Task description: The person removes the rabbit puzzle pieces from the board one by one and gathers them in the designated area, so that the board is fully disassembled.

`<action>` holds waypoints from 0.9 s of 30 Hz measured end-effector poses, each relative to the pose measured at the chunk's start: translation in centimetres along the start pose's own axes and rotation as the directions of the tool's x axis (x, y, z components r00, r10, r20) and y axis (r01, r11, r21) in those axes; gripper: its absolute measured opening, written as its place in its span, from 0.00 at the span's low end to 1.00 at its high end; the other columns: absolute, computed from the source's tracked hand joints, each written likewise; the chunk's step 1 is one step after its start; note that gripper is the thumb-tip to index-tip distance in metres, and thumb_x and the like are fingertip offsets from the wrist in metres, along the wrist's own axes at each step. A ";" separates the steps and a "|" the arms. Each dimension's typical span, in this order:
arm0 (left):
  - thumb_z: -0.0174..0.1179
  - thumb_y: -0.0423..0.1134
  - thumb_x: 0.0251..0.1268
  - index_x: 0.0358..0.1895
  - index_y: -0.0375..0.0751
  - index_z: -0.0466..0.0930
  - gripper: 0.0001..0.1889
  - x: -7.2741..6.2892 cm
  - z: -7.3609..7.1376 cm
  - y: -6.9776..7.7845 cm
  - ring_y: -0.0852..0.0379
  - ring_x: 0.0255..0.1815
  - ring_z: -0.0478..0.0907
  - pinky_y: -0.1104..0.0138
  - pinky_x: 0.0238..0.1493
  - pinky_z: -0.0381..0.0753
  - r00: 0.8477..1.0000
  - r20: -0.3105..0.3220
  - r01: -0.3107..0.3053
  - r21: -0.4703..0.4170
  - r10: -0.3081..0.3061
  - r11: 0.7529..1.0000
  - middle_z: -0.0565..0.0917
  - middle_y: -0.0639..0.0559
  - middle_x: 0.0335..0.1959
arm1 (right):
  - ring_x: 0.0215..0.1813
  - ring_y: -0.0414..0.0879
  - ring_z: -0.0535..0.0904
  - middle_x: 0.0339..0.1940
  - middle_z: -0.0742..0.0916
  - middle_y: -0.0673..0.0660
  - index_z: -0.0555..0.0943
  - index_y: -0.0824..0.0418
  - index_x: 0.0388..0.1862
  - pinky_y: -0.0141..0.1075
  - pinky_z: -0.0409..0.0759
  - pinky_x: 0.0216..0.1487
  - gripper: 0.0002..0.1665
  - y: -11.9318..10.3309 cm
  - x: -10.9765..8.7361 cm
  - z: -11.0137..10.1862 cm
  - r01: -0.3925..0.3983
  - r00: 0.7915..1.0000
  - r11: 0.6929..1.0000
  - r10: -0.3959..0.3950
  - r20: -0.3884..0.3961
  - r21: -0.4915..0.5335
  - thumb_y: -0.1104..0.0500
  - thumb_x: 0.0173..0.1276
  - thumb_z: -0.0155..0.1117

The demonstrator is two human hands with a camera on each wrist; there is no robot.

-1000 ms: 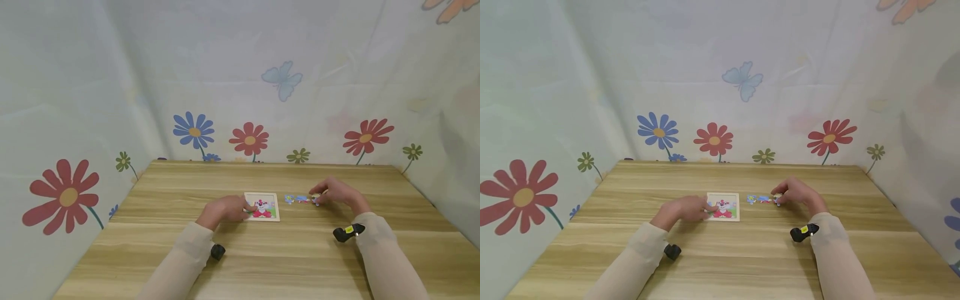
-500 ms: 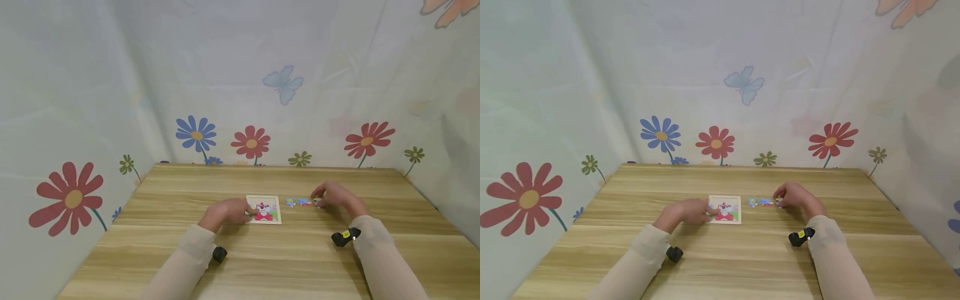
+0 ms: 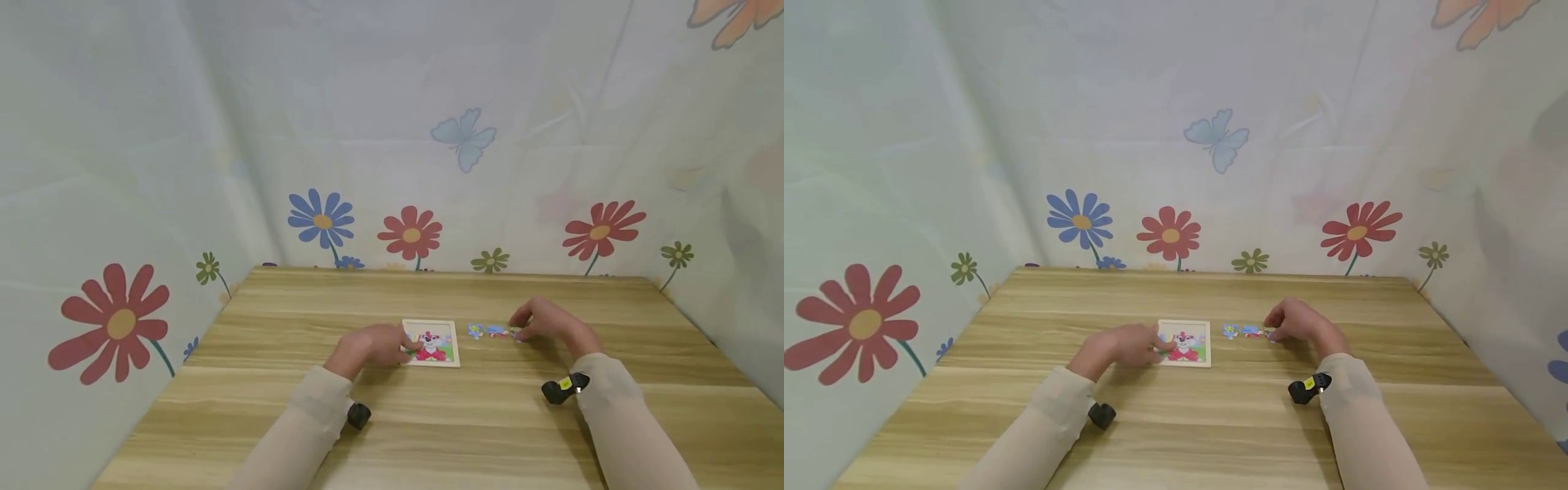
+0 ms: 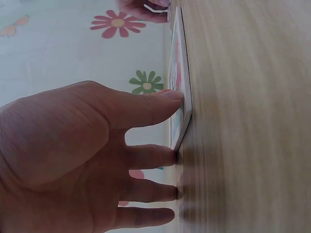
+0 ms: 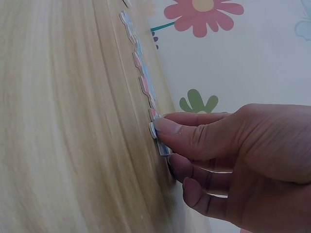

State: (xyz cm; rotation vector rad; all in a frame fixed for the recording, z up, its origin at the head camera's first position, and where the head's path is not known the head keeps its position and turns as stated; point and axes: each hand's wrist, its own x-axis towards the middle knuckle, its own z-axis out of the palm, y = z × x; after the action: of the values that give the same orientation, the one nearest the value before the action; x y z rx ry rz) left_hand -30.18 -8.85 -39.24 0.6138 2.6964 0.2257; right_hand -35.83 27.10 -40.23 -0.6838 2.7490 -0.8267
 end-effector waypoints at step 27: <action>0.61 0.44 0.72 0.67 0.63 0.77 0.22 0.0 -0.3 -0.2 0.53 0.49 0.73 0.61 0.51 0.75 0.998 -0.051 -0.035 -0.011 0.035 0.999 0.77 0.49 0.66 | 0.44 0.52 0.79 0.42 0.85 0.60 0.83 0.72 0.50 0.49 0.79 0.48 0.14 -0.6 0.3 -0.1 -0.038 0.994 0.999 0.035 -0.101 -0.027 0.63 0.73 0.61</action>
State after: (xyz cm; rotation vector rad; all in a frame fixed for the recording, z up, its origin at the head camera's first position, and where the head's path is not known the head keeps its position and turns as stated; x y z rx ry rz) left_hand -30.40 -9.05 -38.97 0.6609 2.7323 0.2701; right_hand -35.86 26.57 -39.77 -0.6113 2.8592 -0.8373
